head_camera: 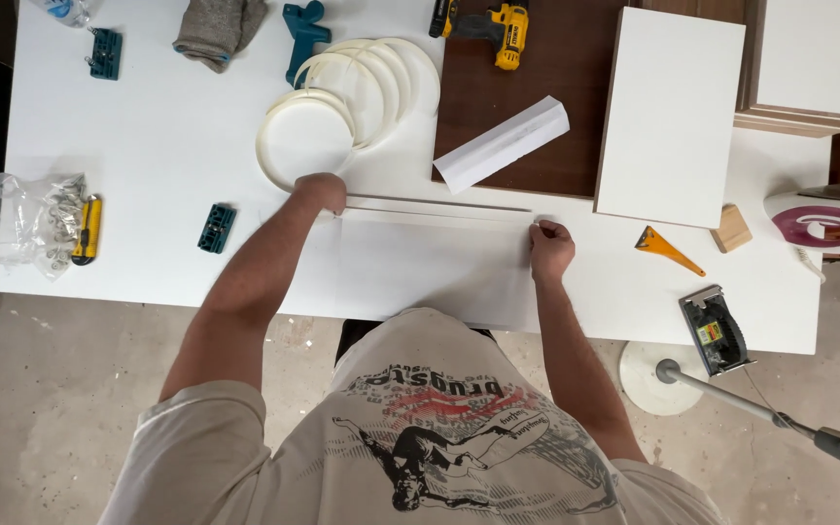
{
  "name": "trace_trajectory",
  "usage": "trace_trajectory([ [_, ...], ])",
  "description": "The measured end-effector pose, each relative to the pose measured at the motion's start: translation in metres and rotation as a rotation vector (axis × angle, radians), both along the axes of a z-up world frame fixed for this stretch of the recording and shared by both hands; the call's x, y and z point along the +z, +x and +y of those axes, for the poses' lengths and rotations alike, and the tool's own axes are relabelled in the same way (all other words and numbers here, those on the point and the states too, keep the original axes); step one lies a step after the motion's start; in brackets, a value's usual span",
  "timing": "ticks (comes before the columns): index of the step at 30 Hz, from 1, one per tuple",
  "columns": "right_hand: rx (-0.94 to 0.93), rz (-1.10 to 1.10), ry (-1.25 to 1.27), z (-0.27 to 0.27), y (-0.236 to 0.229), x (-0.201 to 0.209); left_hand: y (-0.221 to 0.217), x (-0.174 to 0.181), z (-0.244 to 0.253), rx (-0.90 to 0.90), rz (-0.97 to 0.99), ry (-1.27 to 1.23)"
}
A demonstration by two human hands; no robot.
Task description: Applying heat-activated edge banding to a melamine board using an iron and manual pressure.
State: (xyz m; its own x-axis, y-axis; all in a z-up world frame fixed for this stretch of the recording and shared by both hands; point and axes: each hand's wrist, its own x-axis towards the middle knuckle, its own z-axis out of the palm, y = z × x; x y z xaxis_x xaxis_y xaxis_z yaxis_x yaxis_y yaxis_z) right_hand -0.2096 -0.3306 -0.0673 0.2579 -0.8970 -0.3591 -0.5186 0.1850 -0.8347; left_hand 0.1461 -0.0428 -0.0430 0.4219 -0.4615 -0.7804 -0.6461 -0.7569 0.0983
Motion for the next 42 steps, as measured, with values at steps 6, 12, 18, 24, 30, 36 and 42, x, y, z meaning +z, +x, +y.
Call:
trace_trajectory([
  [6,0.001,-0.022,0.017,-0.002,0.001,-0.004,0.004,-0.015,-0.008,0.046,-0.059,0.044],
  [12,-0.001,-0.024,0.032,-0.003,0.0,-0.008,0.005,-0.007,-0.009,0.113,-0.087,0.112],
  [18,-0.003,-0.056,0.037,-0.003,-0.001,-0.009,0.002,0.002,-0.013,0.095,-0.092,0.13],
  [24,-0.013,-0.058,0.03,-0.002,-0.001,-0.005,-0.007,0.011,-0.021,0.084,-0.117,0.161],
  [30,-0.012,-0.122,0.129,-0.009,0.0,-0.006,-0.007,0.01,-0.023,0.103,-0.122,0.168],
  [36,0.021,-0.18,0.187,-0.013,-0.001,-0.001,-0.004,0.008,-0.019,0.141,-0.118,0.153],
  [42,0.004,-0.23,0.168,-0.01,-0.001,-0.001,-0.009,0.012,-0.019,0.124,-0.126,0.138],
])
